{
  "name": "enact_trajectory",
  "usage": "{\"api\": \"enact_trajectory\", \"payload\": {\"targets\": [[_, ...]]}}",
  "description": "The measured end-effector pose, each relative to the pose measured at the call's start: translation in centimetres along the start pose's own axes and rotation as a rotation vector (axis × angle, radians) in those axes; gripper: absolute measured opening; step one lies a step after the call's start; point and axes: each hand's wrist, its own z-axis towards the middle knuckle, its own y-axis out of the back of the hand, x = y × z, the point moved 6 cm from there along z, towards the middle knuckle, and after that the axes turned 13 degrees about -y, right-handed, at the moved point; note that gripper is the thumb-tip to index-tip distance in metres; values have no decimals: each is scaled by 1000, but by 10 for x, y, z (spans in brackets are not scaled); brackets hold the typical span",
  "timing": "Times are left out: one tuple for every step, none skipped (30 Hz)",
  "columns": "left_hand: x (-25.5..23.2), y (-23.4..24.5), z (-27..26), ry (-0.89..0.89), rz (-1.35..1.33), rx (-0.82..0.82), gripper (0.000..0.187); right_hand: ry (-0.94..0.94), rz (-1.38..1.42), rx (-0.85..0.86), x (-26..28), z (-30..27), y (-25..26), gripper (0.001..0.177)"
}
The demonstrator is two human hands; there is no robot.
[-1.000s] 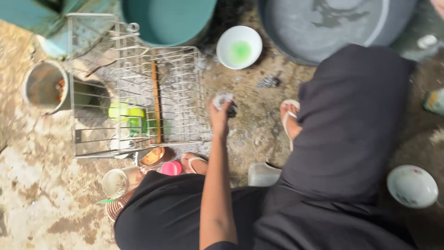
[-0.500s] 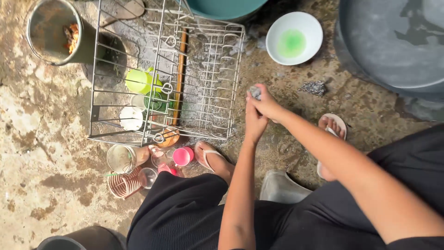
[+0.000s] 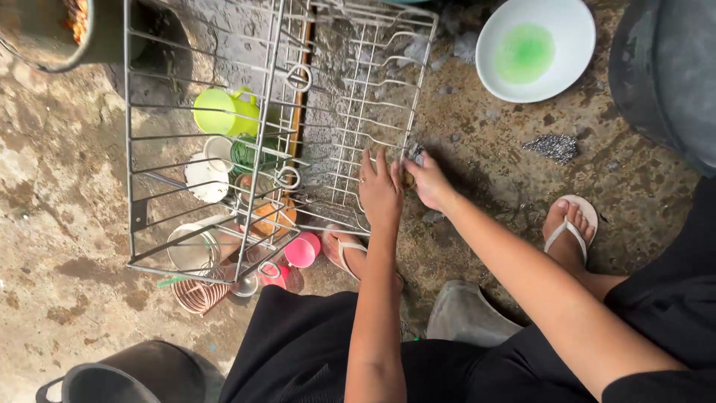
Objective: Cleaning a wire dish rack using a sponge, scrub pad, and dish soap in an outdoor area.
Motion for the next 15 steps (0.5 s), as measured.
{"api": "enact_trajectory", "payload": {"targets": [[-1,2,0,-20,-6,8,45,-61,84,26,6,-3,-8,51],[1,3,4,-14,-1,12,45,-70,85,29,11,1,-13,51],[1,3,8,-20,-10,23,45,-60,-75,-17,16,5,-16,37],[0,3,7,-25,-22,43,44,-56,-232,-67,17,4,-16,29],[1,5,4,-19,-19,57,44,-71,-226,-69,8,6,-19,29],[1,5,6,-10,-35,67,44,52,-259,-128,13,9,-20,23],[0,6,6,-1,-51,77,44,175,-292,-187,18,10,-22,17],[0,6,8,-5,-52,72,44,182,-293,-185,24,9,-21,17],[1,6,9,13,-49,89,45,262,-591,-276,34,6,-21,18],[1,4,10,30,-49,105,45,342,-889,-371,43,1,-22,24],[2,4,12,24,-51,99,45,350,-889,-374,46,2,-23,24],[3,3,11,37,-54,108,44,460,-918,-366,50,-4,-25,23],[3,1,8,49,-56,116,44,570,-946,-356,54,-10,-26,22],[5,0,9,53,-59,112,44,572,-952,-354,56,-19,-28,22],[7,-2,9,49,-84,107,43,524,-1048,-442,58,-26,-27,30]]}}
